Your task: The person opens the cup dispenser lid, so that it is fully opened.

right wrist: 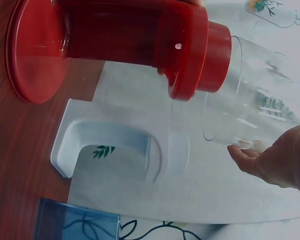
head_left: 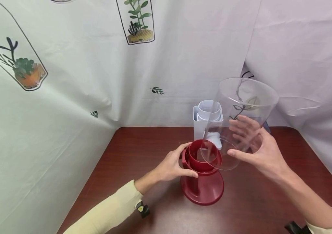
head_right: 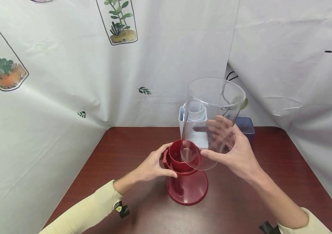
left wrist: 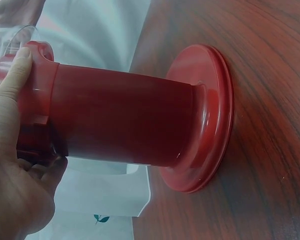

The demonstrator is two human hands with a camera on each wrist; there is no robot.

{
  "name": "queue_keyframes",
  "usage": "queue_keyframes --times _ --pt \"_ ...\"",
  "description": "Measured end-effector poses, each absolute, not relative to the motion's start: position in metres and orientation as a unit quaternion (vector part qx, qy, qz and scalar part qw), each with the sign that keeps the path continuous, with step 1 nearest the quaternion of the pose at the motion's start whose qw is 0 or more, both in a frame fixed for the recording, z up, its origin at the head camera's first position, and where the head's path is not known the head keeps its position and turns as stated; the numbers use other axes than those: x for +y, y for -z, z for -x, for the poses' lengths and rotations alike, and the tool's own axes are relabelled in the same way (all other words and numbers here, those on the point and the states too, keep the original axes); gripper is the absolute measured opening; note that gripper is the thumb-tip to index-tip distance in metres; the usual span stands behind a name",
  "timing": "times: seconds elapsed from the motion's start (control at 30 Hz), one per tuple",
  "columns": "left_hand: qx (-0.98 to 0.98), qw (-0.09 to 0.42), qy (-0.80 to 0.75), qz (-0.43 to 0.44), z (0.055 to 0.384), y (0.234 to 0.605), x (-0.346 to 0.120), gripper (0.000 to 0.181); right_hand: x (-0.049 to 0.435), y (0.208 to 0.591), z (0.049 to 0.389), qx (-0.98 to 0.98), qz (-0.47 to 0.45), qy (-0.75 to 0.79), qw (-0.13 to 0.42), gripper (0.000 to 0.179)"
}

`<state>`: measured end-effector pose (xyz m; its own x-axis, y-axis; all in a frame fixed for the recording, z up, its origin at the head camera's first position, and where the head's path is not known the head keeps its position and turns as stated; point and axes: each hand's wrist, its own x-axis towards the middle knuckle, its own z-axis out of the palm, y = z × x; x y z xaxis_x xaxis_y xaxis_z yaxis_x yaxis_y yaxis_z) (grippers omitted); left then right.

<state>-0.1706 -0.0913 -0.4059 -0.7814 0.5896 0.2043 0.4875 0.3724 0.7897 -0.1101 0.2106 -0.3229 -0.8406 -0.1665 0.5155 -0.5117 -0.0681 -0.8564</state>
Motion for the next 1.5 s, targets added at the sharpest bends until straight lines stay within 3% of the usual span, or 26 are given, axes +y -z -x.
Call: queue_keyframes --times 1.03,1.5 --pt "0.829 0.042 -0.447 -0.332 0.178 0.407 -0.087 0.100 0.247 0.335 0.106 -0.612 -0.290 -0.723 0.139 0.092" --pt "0.829 0.040 -0.449 -0.330 0.181 0.407 -0.084 0.098 0.268 0.346 0.100 -0.629 -0.258 -0.718 0.149 0.093"
